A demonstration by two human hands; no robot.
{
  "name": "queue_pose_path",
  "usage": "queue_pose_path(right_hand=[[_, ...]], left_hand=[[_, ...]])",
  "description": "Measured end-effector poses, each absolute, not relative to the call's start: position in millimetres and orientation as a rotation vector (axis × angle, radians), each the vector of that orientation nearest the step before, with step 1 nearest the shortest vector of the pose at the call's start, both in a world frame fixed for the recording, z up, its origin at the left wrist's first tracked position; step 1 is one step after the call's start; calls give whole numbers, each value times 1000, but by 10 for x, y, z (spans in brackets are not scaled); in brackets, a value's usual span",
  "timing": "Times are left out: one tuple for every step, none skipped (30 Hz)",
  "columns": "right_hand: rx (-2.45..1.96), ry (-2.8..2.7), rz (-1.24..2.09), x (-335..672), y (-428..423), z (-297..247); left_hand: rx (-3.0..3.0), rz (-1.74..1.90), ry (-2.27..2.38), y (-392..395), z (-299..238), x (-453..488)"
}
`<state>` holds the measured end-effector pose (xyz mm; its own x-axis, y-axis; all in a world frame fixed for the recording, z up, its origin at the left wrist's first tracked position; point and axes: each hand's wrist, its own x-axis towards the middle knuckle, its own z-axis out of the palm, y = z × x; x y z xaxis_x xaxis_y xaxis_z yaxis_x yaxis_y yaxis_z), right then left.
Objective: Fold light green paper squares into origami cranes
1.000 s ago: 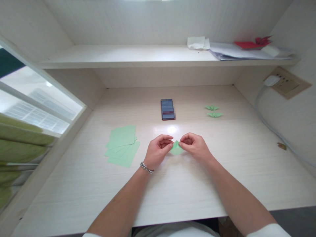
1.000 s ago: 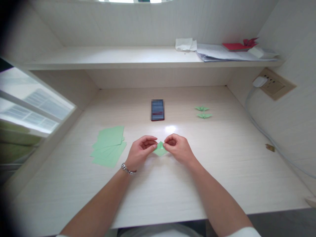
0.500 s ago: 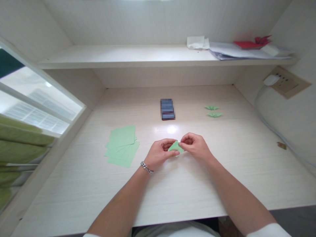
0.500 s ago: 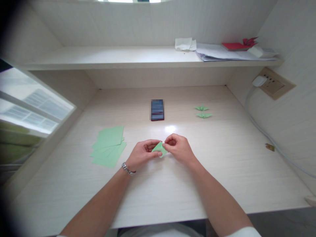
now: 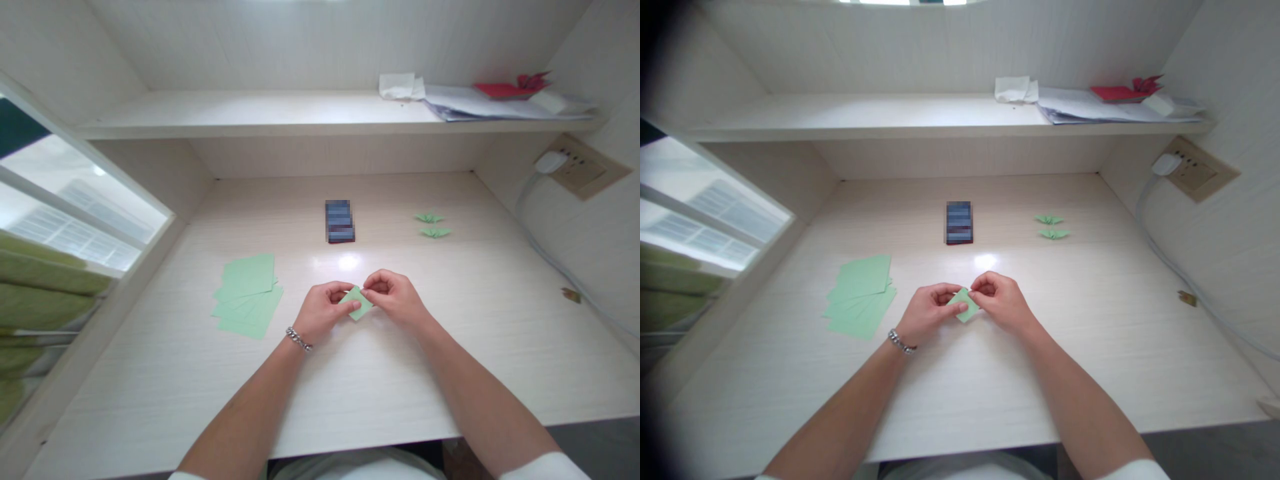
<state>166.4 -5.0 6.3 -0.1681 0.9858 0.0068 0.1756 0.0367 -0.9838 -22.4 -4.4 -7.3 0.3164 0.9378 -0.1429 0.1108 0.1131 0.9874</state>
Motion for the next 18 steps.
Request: queue_pose_path(right_hand=[[-1243, -1473, 1231, 1664, -50, 64], [-1246, -1465, 1240, 1663, -51, 67], [-1249, -1453, 1253, 1663, -53, 71], [-1251, -1439, 1272, 1663, -55, 77], [-1250, -1423, 1295, 1662, -57, 82], [-1247, -1406, 1321, 1661, -59, 86], [-1243, -1391, 1346, 1659, -61, 87], [-1238, -1377, 1370, 1656, -61, 86], [-1231, -1368, 1390, 1653, -61, 81], [-1225, -1364, 1401, 1650, -61, 73], [-1218, -1362, 1403, 1647, -60, 64], [-1211, -1363, 1398, 1643, -58, 54], [-1205, -1364, 1388, 1639, -58, 45], [-1198, -1364, 1375, 1635, -58, 39], [-1192, -1364, 1363, 1629, -59, 36], [-1186, -1364, 1353, 1622, -62, 37], [-1182, -1364, 1343, 1614, -67, 41], [-1180, -1367, 1335, 1603, -74, 47]], left_hand=[[1296, 826, 1091, -47, -57, -218], [1277, 825, 1097, -51, -39, -211], [1260, 825, 1103, -55, -21, -205], [1244, 825, 1105, -59, -5, -200], [1231, 827, 1105, -62, 9, -196], [1221, 828, 1101, -65, 19, -194], [1215, 829, 1096, -68, 26, -194], [1212, 830, 1093, -70, 28, -195], [1213, 831, 1090, -71, 28, -198], [1217, 831, 1089, -72, 26, -200], [1220, 831, 1088, -72, 22, -203], [1222, 831, 1089, -72, 19, -205], [1224, 830, 1090, -72, 17, -207], [1229, 829, 1092, -72, 16, -208], [1237, 826, 1098, -72, 16, -207], [1249, 824, 1106, -72, 17, -206], [1265, 822, 1113, -74, 20, -204], [1281, 817, 1118, -76, 24, -202]])
